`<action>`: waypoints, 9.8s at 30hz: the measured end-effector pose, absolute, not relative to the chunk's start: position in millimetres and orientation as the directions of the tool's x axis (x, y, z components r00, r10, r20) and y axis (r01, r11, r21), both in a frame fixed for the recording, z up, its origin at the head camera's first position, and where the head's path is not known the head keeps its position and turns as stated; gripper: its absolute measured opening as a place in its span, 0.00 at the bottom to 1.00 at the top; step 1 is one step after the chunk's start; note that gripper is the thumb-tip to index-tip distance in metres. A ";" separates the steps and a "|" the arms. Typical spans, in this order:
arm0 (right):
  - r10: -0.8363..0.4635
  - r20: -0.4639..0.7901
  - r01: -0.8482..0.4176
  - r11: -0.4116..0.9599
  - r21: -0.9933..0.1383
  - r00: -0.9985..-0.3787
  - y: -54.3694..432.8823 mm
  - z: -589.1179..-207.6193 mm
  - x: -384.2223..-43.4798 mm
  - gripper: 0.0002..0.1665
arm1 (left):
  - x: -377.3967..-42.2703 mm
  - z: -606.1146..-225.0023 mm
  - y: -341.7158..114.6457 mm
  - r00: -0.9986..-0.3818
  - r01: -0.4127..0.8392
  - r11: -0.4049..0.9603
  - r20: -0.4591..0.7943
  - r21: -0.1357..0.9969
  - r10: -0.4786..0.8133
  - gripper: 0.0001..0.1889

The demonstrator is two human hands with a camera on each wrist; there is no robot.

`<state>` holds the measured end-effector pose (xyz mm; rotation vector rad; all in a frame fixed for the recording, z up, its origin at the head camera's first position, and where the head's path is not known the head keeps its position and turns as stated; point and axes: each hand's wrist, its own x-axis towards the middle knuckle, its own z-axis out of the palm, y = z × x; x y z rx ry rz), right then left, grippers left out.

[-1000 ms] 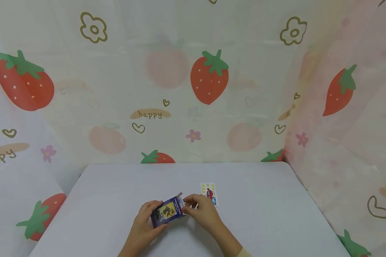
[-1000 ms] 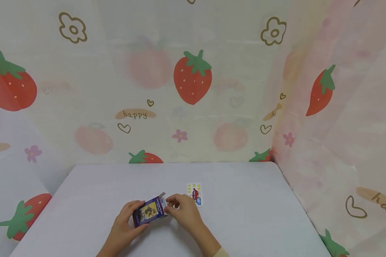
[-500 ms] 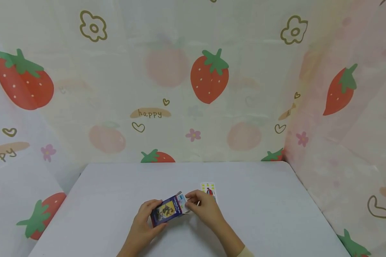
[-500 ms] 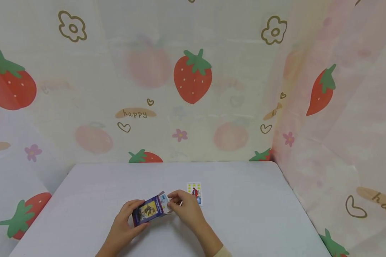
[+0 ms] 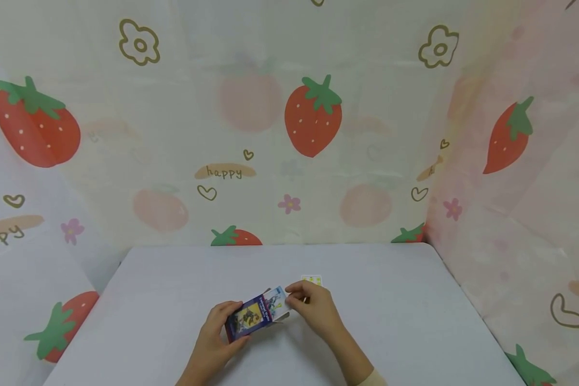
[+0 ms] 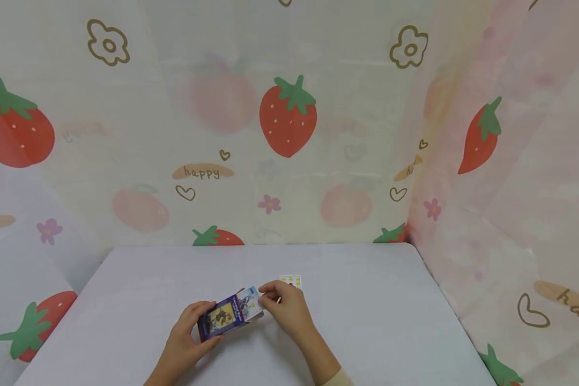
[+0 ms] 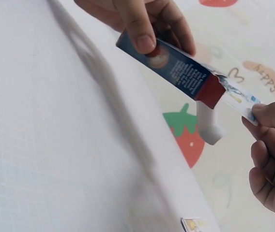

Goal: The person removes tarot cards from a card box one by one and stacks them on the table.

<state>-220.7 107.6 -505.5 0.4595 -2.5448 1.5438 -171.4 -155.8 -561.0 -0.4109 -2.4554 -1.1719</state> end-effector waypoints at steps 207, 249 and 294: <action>-0.208 0.228 -0.309 0.623 -0.718 -0.951 158.2 -540.5 -319.6 0.06 | -170.7 -564.1 -161.3 -0.887 0.417 0.574 0.453 0.705 0.088 0.42; -0.256 0.321 -0.407 0.457 -0.791 -0.912 116.9 -520.9 -230.7 0.07 | -170.2 -563.3 -160.7 -0.898 0.388 0.584 0.434 0.713 0.066 0.42; -0.333 0.225 -0.369 0.474 -0.800 -0.916 88.7 -530.8 -215.5 0.09 | -171.2 -568.0 -159.2 -0.855 0.476 0.573 0.504 0.667 0.124 0.44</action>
